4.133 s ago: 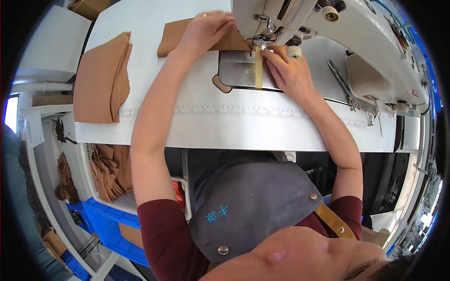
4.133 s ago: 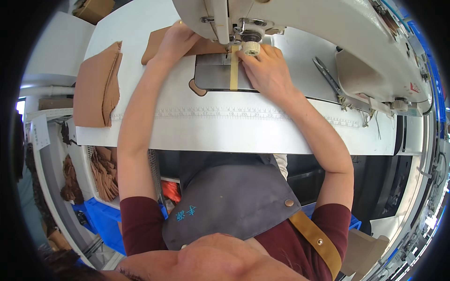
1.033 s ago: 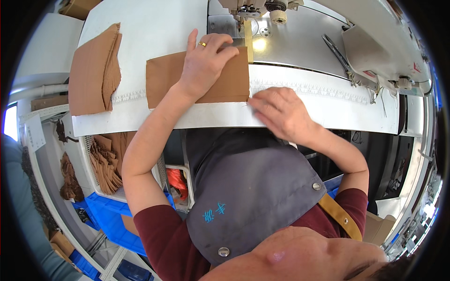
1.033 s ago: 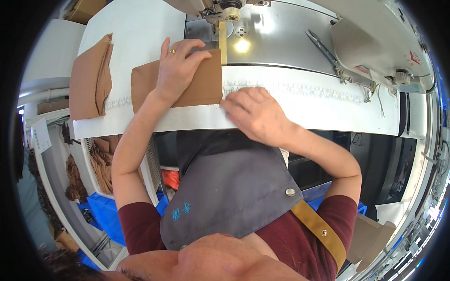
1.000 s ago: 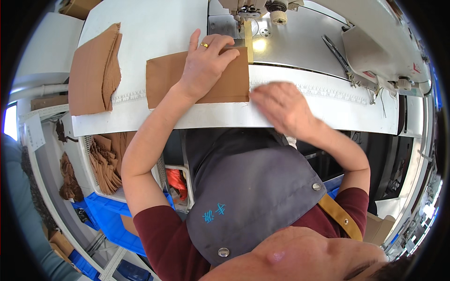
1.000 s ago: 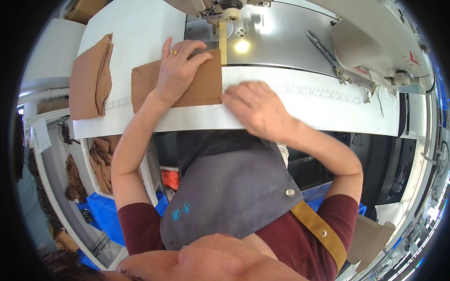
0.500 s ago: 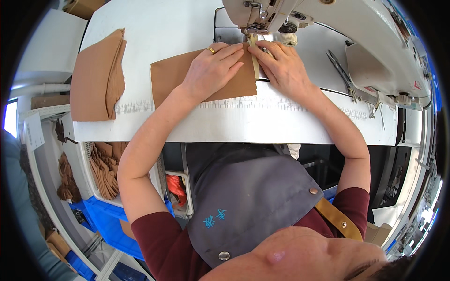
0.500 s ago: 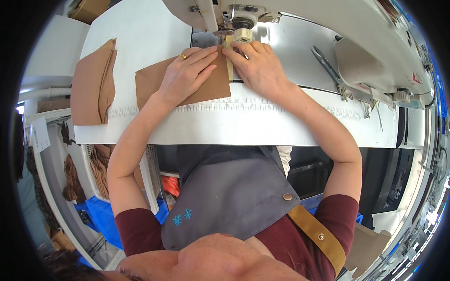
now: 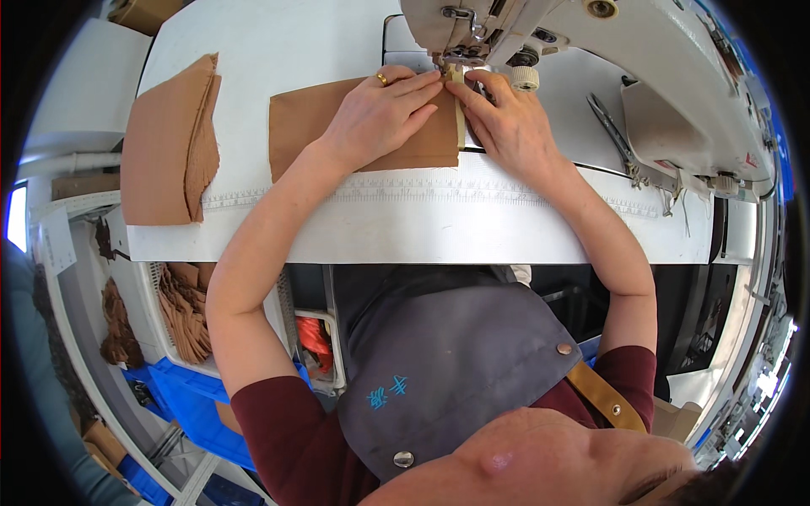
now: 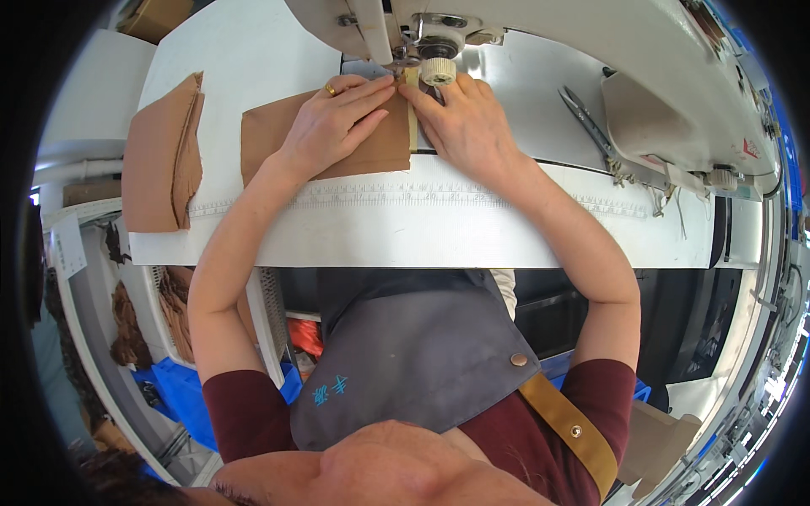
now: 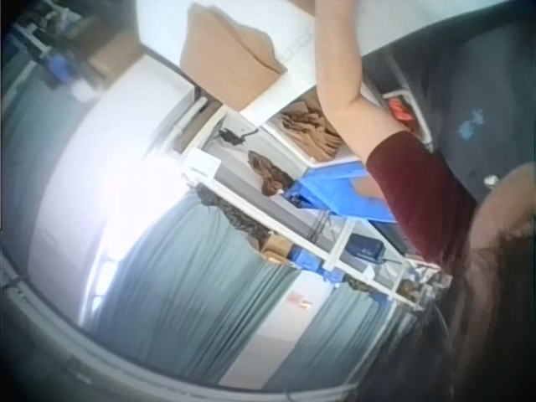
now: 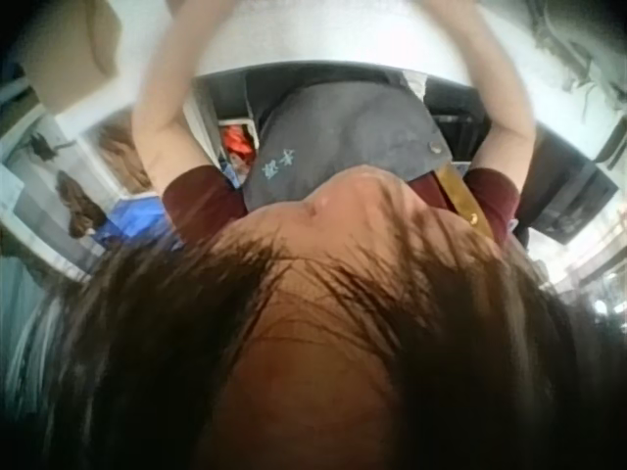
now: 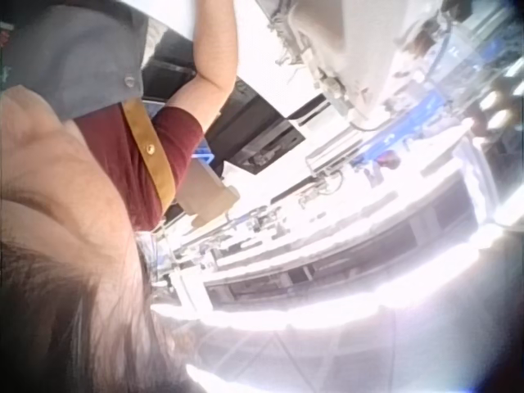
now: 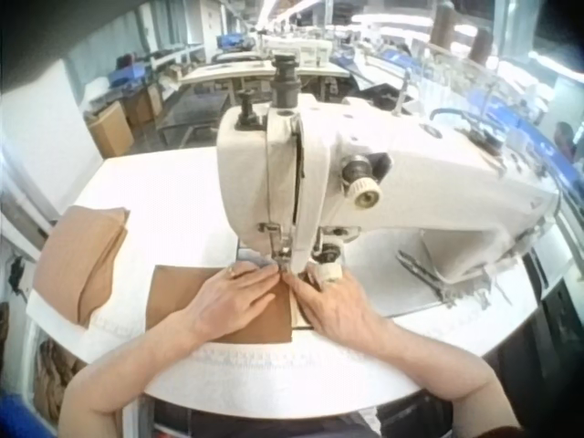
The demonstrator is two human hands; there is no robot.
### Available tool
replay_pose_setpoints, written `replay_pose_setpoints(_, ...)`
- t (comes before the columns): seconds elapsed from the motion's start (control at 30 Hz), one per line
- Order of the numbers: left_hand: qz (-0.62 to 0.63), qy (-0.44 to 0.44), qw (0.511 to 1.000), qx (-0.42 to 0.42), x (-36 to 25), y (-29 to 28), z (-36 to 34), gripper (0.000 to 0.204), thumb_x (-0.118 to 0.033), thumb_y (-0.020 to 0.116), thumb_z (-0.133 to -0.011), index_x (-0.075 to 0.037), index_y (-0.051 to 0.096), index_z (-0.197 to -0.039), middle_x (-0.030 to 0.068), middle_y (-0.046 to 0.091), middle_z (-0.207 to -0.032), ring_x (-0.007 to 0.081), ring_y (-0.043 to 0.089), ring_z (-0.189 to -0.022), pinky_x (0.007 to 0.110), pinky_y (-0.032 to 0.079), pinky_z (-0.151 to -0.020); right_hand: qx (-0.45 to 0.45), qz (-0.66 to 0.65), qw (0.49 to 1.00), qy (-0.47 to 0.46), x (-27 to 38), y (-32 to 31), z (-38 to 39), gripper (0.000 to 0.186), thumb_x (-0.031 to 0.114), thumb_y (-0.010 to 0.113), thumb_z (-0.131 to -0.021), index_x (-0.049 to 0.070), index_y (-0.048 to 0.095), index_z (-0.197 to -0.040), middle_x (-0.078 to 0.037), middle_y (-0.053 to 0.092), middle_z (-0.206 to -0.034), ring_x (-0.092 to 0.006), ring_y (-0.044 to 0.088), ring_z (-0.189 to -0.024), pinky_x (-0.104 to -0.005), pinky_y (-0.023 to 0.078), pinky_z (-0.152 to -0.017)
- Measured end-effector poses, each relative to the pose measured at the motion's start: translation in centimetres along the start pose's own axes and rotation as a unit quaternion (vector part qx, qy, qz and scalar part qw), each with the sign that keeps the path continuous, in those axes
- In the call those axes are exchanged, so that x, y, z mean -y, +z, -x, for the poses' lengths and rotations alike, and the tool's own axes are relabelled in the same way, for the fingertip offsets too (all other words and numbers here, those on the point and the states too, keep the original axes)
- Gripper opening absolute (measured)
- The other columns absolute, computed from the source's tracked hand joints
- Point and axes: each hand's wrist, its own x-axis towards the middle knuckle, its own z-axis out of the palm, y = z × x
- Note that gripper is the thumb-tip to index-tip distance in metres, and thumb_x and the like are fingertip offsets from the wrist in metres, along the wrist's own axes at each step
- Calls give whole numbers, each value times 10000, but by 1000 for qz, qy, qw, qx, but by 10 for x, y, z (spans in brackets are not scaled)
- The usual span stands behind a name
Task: The person repeatedly takes pieces of fabric from a stack, folds them by hand, stitches the edges using a sewing machine, and places the sewn fabric pieces into a container.
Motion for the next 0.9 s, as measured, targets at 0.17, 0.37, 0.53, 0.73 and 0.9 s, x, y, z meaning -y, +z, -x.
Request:
replay_pose_setpoints(0.17, 9, -3, 1000, 11, 1, -1, -2, 317, -176, 662, -881, -60, 677, -1176, 29, 665, -1218, 221, 597, -1089, 345, 512, -930, 5, -11, 1000, 10, 0, 1, -3, 348, 119, 607, -907, 128, 612, -1255, -88, 581, -1170, -250, 619, -890, -374, 473, -733)
replay_pose_setpoints(0.37, -4, 3, 1000, 18, 2, -2, 1, 306, -176, 667, -877, -72, 685, -1164, 15, 671, -1206, 215, 597, -1096, 338, 512, -929, -58, -61, 993, -80, 3, -14, 11, 390, 98, 661, -769, 88, 660, -1159, -65, 657, -1058, -239, 606, -920, -377, 479, -805)
replay_pose_setpoints(0.53, 23, 0, 1000, 4, 9, -1, -1, 306, -185, 653, -884, -83, 682, -1171, 12, 673, -1202, 222, 595, -1102, 345, 507, -937, -13, -105, 981, -163, 9, -16, 19, 324, 44, 654, -737, 63, 703, -1057, -36, 682, -1105, -214, 606, -918, -336, 484, -827)
replay_pose_setpoints(0.73, -22, 5, 1000, 9, 28, 1, -17, 247, -236, 647, -889, -86, 709, -1075, 5, 694, -1124, 210, 611, -1078, 336, 521, -909, -27, -76, 988, -130, 1, -11, 10, 359, 35, 661, -737, 91, 695, -1090, -40, 649, -1109, -233, 585, -949, -360, 475, -820)
replay_pose_setpoints(0.9, -6, -6, 1000, 23, 43, 4, -28, 202, -233, 646, -889, -103, 718, -1026, -2, 707, -1051, 210, 616, -1069, 339, 524, -905, -23, -73, 994, -77, -4, -7, 4, 359, 31, 657, -776, 134, 680, -1118, -60, 619, -1100, -241, 597, -886, -360, 484, -757)
